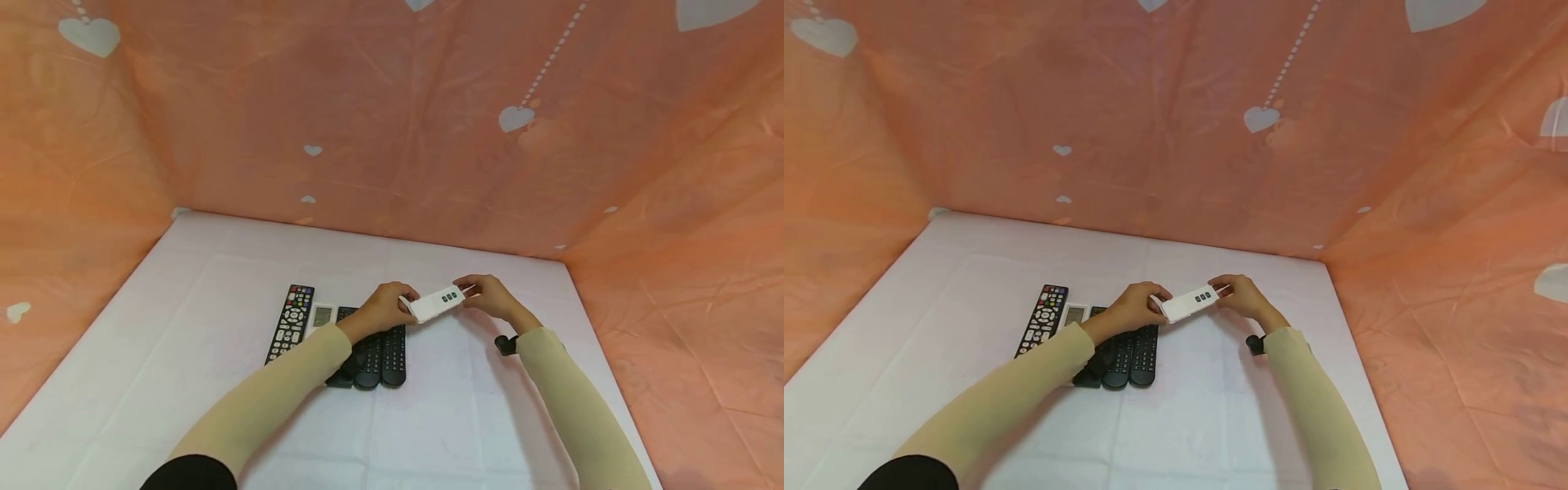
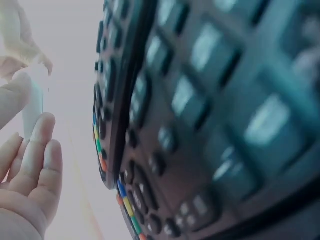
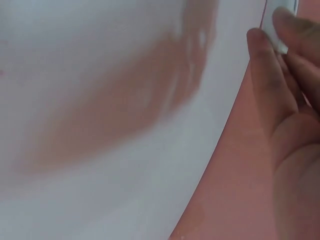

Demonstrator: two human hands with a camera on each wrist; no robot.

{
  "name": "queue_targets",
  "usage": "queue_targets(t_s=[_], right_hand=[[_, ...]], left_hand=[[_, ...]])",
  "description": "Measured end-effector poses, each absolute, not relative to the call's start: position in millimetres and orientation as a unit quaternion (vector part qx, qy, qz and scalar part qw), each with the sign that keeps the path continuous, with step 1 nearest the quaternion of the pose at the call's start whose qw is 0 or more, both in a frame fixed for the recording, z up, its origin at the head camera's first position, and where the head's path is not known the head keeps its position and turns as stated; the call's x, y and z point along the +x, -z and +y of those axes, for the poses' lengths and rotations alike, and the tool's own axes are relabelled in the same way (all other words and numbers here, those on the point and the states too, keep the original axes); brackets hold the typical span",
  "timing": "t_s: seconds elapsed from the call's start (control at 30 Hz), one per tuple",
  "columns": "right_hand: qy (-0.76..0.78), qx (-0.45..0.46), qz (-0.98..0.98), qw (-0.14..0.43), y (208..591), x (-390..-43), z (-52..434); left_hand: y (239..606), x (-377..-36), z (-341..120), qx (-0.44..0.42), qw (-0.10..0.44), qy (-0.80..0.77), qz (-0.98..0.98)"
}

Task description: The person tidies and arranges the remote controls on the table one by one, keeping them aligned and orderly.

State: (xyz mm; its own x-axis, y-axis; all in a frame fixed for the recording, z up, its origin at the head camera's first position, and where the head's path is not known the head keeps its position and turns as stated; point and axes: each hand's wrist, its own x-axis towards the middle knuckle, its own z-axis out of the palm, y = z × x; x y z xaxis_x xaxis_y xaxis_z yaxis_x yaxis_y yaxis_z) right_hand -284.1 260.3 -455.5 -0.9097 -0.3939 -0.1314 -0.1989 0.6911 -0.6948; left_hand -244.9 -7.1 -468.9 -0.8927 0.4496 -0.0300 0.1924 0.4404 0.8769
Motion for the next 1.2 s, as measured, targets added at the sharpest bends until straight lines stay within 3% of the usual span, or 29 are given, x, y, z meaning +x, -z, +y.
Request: queue_targets(t_s=[0.4,0.83,1.2], right_hand=[[0.38,-0.22,0.884,0.159,455,-285,256],[0.388,-0.274,0.855,0.21,459,-286,248],[0.373,-0.293,0.852,0.222,468,-286,226]], left_hand=[[460,-216,-3,0.208,0.131,-0.489,0.837],[469,-189,-7,0.267,0.085,-0.434,0.856],[481,-170,-8,0.191,-0.004,-0.317,0.929]])
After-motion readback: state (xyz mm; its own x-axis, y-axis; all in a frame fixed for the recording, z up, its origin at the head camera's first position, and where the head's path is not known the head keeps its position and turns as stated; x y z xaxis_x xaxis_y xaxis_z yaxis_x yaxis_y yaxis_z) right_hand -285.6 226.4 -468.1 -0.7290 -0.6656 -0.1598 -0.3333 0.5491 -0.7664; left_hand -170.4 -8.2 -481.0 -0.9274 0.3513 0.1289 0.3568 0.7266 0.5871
